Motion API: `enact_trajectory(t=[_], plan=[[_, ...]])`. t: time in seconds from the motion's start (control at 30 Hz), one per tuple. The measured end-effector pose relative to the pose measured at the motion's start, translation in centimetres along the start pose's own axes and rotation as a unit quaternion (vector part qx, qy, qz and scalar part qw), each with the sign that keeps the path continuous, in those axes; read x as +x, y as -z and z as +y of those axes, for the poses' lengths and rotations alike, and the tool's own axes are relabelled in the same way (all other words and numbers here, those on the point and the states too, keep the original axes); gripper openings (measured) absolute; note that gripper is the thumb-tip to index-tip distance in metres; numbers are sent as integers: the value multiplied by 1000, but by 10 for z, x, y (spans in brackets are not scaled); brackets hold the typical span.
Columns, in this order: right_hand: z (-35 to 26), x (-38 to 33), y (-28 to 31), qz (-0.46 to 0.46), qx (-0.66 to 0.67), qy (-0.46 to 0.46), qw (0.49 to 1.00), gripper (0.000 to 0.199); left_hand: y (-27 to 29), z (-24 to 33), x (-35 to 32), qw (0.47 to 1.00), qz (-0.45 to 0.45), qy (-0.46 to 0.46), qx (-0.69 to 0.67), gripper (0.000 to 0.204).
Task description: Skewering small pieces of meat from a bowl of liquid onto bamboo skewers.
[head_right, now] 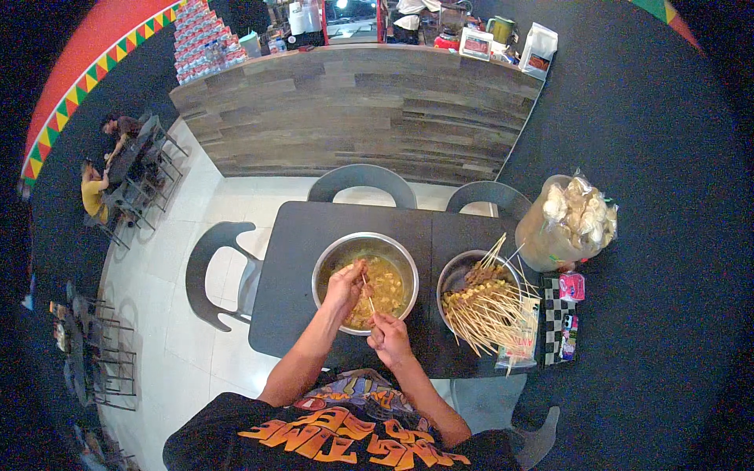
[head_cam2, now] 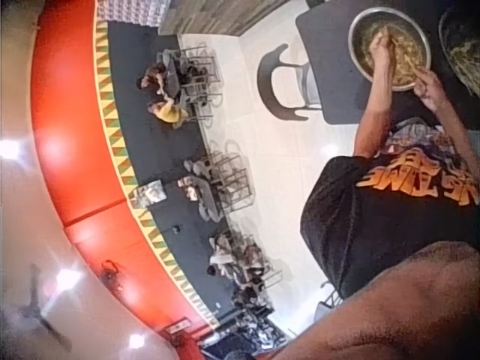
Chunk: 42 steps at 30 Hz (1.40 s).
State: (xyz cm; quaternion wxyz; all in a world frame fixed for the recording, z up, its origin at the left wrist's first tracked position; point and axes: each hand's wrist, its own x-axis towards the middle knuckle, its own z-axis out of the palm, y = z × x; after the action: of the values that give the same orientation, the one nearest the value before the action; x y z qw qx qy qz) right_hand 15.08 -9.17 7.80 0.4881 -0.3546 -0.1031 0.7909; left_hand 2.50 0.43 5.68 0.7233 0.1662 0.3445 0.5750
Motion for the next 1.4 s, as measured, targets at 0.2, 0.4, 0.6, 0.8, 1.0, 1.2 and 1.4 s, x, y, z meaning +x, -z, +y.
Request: enact_trajectory(t=[0.2, 0.4, 0.6, 0.8, 1.0, 1.2, 1.4], plan=[[-3, -5, 10, -27, -13, -8, 1000, 19, 12, 16, 13, 999, 45, 10, -3, 15], [-10, -10, 13, -25, -40, -4, 999, 20, 34, 21, 5, 998, -20, 34, 50, 22], [-23, -15, 15, -33, -125, 66, 989, 18, -3, 18, -24, 998, -36, 47, 32, 19], [-23, -18, 19, -32, -154, 94, 983, 17, -20, 14, -31, 996, -74, 42, 21, 21], [-25, -20, 20, -33, -125, 75, 989, 18, -28, 11, -33, 998, -48, 15, 34, 16], [-27, -19, 19, -36, -83, 42, 995, 21, -22, 9, -30, 995, -80, 6, 63, 21], [-26, -16, 25, -67, -65, 34, 995, 19, -15, 9, -25, 997, -63, 19, 40, 21]])
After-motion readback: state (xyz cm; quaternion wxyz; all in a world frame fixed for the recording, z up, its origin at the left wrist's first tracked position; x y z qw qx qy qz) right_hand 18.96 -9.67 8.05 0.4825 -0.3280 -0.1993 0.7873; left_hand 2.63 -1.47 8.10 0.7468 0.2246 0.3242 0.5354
